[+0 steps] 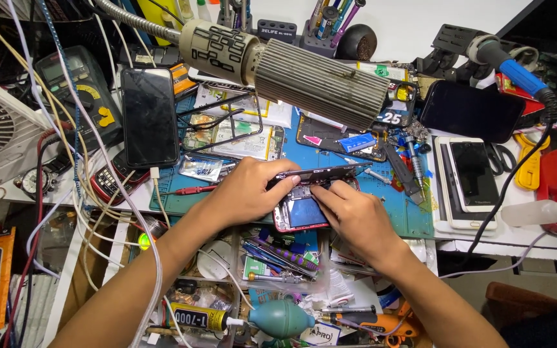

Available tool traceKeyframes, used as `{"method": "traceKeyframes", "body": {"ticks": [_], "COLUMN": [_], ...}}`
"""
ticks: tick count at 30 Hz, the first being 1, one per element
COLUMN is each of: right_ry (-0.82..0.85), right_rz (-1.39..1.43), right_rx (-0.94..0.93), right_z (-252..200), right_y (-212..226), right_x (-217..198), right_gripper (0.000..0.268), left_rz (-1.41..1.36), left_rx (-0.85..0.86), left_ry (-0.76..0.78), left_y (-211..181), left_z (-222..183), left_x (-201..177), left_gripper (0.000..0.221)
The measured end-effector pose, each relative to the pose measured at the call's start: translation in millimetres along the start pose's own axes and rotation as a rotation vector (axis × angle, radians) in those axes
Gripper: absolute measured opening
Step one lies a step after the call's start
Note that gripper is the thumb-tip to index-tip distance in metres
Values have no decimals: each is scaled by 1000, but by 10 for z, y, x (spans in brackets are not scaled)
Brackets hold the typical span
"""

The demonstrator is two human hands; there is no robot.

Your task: Disassembling and inspecting the internal components of a mobile phone using a screwdriver at a repair bench.

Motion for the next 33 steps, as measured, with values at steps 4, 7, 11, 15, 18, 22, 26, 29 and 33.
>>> {"method": "traceKeyframes", "body": {"ticks": [4, 7, 11, 15, 18, 22, 26, 29, 33], "right_ry": [1, 21, 29, 16, 2, -17, -29, -36, -50], "right_rz": [14, 34, 59, 121, 147, 127, 104, 118, 138], "right_rx": [16, 16, 23, 54, 76, 103, 107, 103, 91], "right_z": [12, 26, 22, 17, 34, -16, -18, -6, -18], "right_y": [-2, -3, -13, -50, -28, -104, -112, -82, -80], "right_x": [-1, 4, -1, 17, -67, -64, -89, -114, -117], "right_gripper": [15, 16, 17, 15, 15, 15, 14, 13, 12], "left_rz": [5, 6, 4, 2, 7, 5, 4, 1, 7], "left_rx": [1, -1, -7, -12, -13, -20, -19, -18, -13], "left_ry": [1, 8, 6, 9, 14, 11, 14, 13, 12], "left_y": [-11, -14, -20, -32, -5, -26, -30, -27, -12], "left_z": [0, 1, -1, 9, 10, 3, 10, 8, 6], "left_x": [-8, -4, -3, -13, -7, -18, -21, -17, -12], "left_gripper": [23, 24, 24, 24, 24, 24, 24, 24, 24]}}
Point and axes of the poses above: each hand's wrist, its own z-axis towards the middle knuckle, its own x-axis out of the palm, y = z × x, the point moved 7 cm from there along z, towards the middle knuckle, and after that the axes turned 9 degrees about x, right-handed, at the moved point
